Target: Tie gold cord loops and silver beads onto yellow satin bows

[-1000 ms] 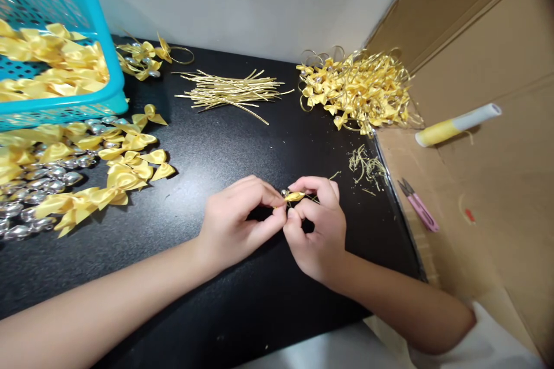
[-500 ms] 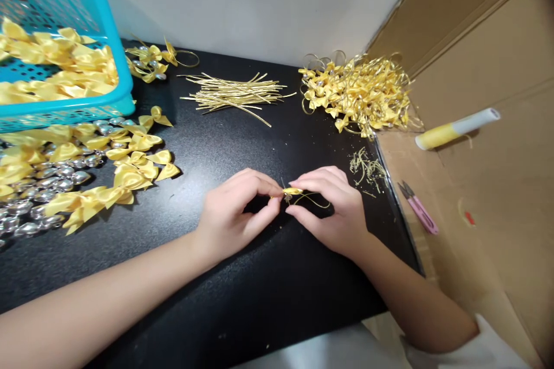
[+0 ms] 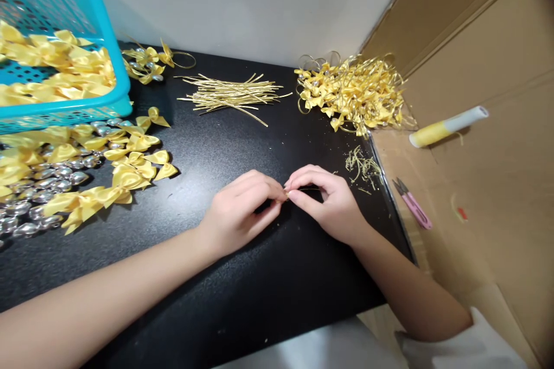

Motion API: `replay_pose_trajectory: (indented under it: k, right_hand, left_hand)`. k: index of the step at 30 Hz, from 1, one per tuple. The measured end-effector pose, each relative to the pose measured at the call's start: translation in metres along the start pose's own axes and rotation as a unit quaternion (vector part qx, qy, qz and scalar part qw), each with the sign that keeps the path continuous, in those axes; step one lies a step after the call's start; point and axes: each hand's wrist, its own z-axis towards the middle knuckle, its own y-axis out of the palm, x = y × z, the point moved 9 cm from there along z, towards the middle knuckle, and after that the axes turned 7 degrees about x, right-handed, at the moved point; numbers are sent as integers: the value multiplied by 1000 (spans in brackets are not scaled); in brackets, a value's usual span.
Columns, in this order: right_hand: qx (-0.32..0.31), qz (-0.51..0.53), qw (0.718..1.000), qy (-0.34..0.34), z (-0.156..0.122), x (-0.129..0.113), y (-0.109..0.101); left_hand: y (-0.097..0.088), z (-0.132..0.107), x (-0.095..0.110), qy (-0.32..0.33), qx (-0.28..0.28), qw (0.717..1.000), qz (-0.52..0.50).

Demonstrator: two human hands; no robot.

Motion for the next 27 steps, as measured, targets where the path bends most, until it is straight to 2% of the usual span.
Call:
replay_pose_trajectory:
  k: [3,6,10,13,16,19,23,27]
  right_hand:
    - [-2,39,999,9,-1,0,3]
    - [62,114,992,9,2,0,-12]
    - [210,226,951,16,10,10,-59]
    - [314,258,914,7,13,15,-102]
    - [420,268,867,-23,6,13,-143]
    - [489,248,834,-72,-5,3,-168]
    - [541,177,811,-134,-19,-11,-185]
    - [571,123,796,-159,-27,-14,-192]
  left_hand:
    - [-1,2,0,7,1,1000,4]
    - [-2,6,-4,-4,-5,1000,10]
    - [-4,11,-16,-65,-7,997,27]
    - [-3,12,-24,-102,-20,994,23]
    - [0,9,-35,-158,-34,987,-4]
    - [6,0,-52,-246,-56,966,-55]
    - [15,-9,-63,-334,-80,930,-131]
    - [23,-10,-61,-361,-128,905,-183]
